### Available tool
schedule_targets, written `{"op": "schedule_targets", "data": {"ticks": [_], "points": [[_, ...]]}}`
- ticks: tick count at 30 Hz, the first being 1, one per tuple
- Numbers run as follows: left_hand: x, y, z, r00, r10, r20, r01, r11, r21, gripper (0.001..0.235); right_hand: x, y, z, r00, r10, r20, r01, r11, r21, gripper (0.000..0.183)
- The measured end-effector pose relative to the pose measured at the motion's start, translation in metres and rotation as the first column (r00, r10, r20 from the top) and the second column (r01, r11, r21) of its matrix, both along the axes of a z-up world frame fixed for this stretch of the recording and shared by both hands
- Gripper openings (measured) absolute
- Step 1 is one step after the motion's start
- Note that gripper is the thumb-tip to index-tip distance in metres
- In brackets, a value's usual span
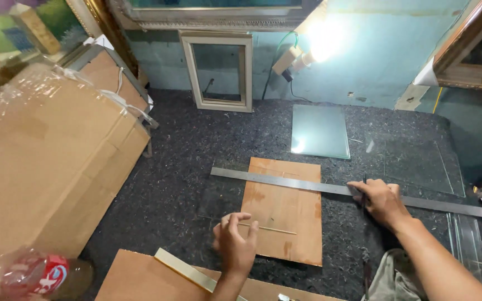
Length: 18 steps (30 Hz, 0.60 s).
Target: Measuring glass sheets with a metal ruler and marking them with a pen on a workbench.
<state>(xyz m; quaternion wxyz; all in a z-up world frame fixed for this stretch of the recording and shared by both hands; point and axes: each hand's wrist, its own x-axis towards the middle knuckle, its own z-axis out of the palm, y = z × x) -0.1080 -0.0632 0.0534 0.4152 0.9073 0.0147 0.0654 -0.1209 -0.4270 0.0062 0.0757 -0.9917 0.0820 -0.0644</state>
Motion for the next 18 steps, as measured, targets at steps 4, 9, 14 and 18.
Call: {"op": "schedule_targets", "data": {"ticks": [4, 9, 14, 18], "points": [[-0.017, 0.004, 0.023, 0.998, -0.066, 0.016, 0.066, 0.998, -0.008, 0.016, 0.001, -0.002, 0.017, 0.909, 0.354, 0.220, -0.334, 0.934, -0.125, 0.034], [-0.041, 0.024, 0.074, 0.995, -0.042, 0.087, 0.049, 0.995, -0.084, 0.019, -0.028, 0.040, 0.069, 0.869, 0.344, 0.355, -0.433, 0.876, 0.211, 0.045], [-0.058, 0.044, 0.084, 0.964, -0.052, 0.262, 0.062, 0.998, -0.032, 0.018, -0.062, 0.084, 0.117, 0.837, 0.351, 0.420, -0.413, 0.909, 0.064, 0.039], [-0.066, 0.057, 0.080, 0.919, -0.136, 0.371, 0.131, 0.991, 0.038, 0.020, -0.089, 0.117, 0.134, 0.916, 0.289, 0.279, -0.312, 0.949, 0.039, 0.035]]}}
